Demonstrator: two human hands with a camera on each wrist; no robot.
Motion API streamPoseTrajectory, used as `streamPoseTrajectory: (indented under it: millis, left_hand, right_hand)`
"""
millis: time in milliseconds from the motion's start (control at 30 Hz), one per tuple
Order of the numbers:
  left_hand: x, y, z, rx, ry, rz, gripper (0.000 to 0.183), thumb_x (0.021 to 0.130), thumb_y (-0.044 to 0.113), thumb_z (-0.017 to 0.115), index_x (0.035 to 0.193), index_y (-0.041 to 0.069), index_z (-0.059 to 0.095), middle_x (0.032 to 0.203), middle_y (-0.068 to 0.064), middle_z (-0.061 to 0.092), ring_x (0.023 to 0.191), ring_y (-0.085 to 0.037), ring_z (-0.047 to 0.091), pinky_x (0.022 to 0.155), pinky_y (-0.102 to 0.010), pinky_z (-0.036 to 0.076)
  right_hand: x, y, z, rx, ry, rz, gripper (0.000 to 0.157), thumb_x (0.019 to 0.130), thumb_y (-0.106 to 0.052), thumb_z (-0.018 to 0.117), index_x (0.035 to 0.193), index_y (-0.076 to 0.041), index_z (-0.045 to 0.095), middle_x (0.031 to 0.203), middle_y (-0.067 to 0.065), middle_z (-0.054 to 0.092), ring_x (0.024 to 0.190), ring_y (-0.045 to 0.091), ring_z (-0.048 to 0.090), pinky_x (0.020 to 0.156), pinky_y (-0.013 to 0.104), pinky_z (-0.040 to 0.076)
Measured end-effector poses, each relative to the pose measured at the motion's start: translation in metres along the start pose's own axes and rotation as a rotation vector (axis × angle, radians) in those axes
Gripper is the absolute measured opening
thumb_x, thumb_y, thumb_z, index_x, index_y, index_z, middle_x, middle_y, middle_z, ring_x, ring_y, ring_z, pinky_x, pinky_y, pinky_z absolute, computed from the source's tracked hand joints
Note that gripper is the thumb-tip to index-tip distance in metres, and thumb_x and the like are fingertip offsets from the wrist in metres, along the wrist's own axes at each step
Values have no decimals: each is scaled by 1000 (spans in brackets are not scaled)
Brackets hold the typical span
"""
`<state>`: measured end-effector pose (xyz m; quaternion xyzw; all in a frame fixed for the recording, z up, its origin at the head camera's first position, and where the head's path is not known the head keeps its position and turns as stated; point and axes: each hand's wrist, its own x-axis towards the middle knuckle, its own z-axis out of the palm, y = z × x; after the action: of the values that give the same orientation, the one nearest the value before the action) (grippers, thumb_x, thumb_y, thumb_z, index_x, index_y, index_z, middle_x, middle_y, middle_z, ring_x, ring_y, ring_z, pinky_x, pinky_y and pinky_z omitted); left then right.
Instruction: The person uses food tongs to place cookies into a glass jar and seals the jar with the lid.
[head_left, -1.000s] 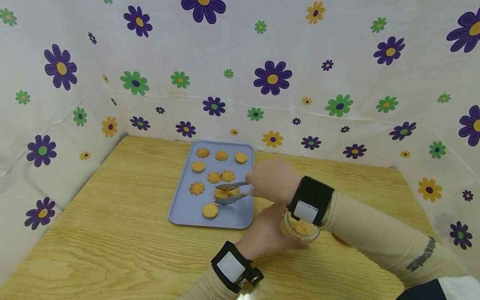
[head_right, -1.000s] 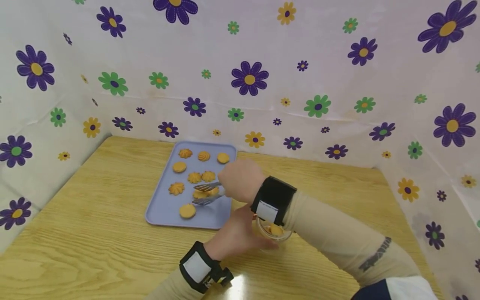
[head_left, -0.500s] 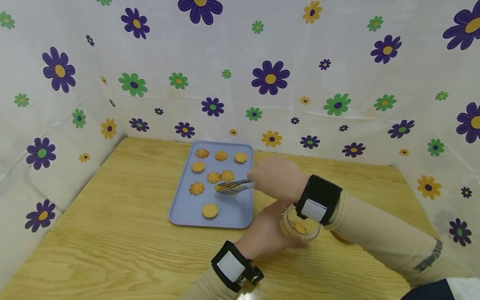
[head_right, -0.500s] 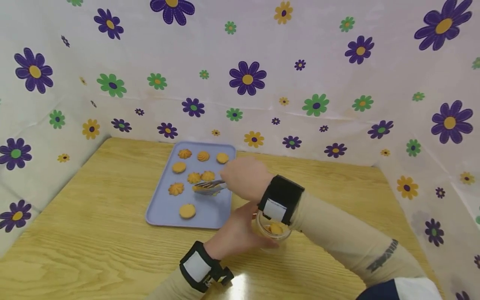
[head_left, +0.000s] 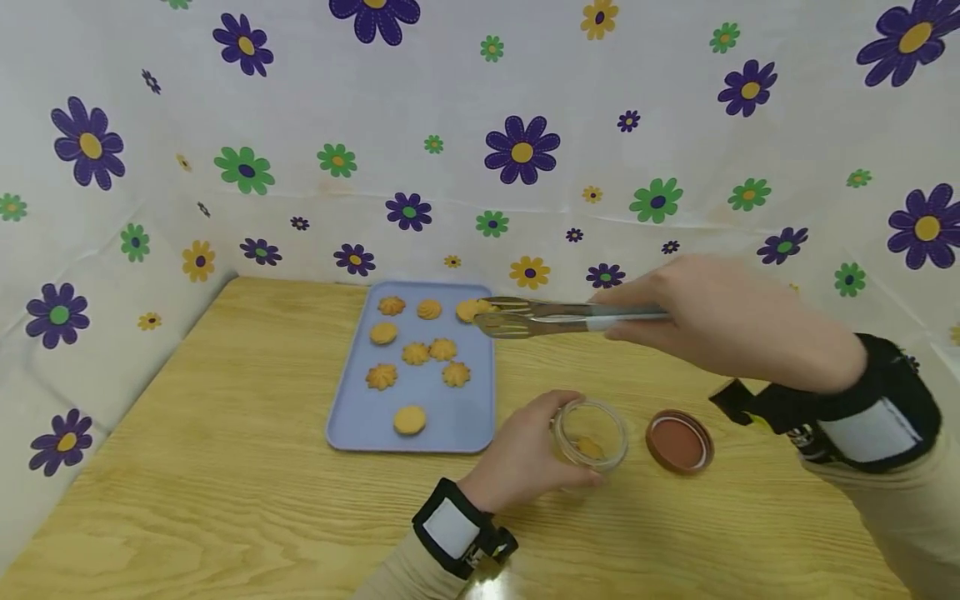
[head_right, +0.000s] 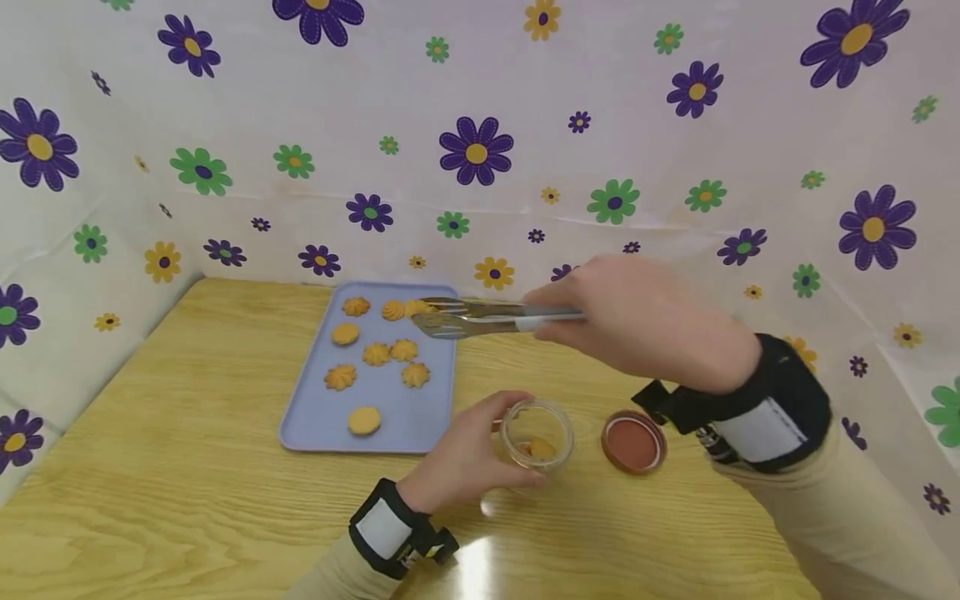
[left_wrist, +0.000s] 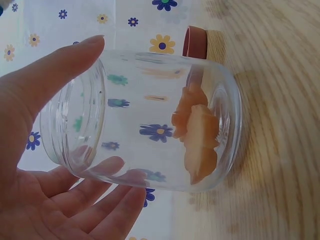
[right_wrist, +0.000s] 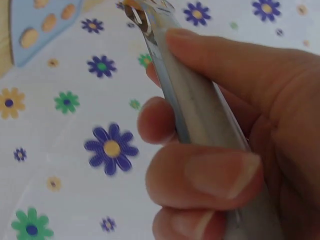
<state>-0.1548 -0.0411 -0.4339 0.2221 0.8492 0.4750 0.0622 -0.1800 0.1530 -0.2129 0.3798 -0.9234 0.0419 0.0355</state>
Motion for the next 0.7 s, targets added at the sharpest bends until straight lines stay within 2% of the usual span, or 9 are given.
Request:
streamPoseTrajectory:
  millis: [67, 167, 333, 433, 533, 567, 600, 633, 700]
  left_hand:
    - [-1, -1, 1, 2, 5, -2, 93, 71, 41, 95, 149, 16, 49, 144, 2, 54, 127, -16, 53, 103, -38, 46]
    - [-1, -1, 2, 6, 15, -1, 94, 70, 40, 95, 148, 15, 49, 144, 1, 54, 125, -17, 54, 101, -38, 47]
    - [-1, -1, 2, 7, 19, 4, 95, 70, 40, 95, 148, 14, 49, 142, 0, 55, 124, -18, 55, 100, -38, 48]
    - [-1, 0, 1, 5, 14, 6, 95, 70, 40, 96, 148, 14, 49, 141, 1, 56, 123, -17, 55, 101, -37, 47]
    - [0, 1, 1, -2, 15, 14, 94, 70, 39, 96, 148, 14, 49, 141, 1, 56, 124, -16, 54, 101, -37, 47]
    - [0, 1, 1, -5, 12, 13, 94, 70, 39, 96, 148, 14, 49, 141, 2, 56, 124, -16, 54, 102, -37, 46]
    - [1, 1, 1, -6, 11, 15, 94, 69, 39, 96, 147, 14, 49, 141, 2, 56, 125, -16, 53, 102, -37, 46]
    - [1, 2, 1, -11, 8, 14, 94, 69, 38, 96, 148, 14, 49, 141, 2, 56, 125, -15, 53, 103, -37, 46]
    - [2, 2, 1, -9, 5, 15, 94, 70, 39, 96, 148, 15, 49, 142, 3, 55, 127, -15, 52, 103, -37, 45]
  right_hand:
    - [-13, 5, -9, -11, 15, 47, 34, 98, -31, 71, 130, -20, 72, 106, -1, 75, 70, 3, 63, 62, 34, 54]
    - [-33, 14, -19, -44, 41, 119, 38, 97, -32, 73, 133, -20, 71, 104, 1, 76, 61, 4, 58, 57, 34, 50]
    - [-69, 31, -26, -149, 117, 211, 43, 91, -31, 79, 132, -20, 72, 89, 0, 74, 55, 8, 52, 50, 30, 44]
    - [-93, 51, -23, -151, 187, 218, 47, 88, -26, 82, 134, -23, 70, 78, -7, 68, 54, 7, 51, 46, 26, 41]
    - [-120, 85, -15, -82, 285, 196, 55, 84, -21, 87, 135, -30, 69, 86, -6, 72, 59, -1, 60, 47, 16, 45]
    - [-129, 97, -12, -47, 299, 200, 57, 83, -19, 87, 135, -32, 68, 89, -6, 73, 63, -1, 63, 49, 14, 46]
    - [-138, 111, -9, -63, 309, 171, 59, 84, -19, 87, 137, -32, 66, 100, -8, 74, 70, -5, 64, 51, 10, 46]
    - [-146, 120, -6, -30, 312, 187, 59, 83, -17, 87, 137, -30, 67, 106, -5, 75, 74, -4, 66, 54, 12, 49]
    - [-156, 126, -1, -3, 305, 217, 59, 83, -13, 87, 136, -27, 68, 113, -1, 74, 80, -1, 68, 58, 10, 49]
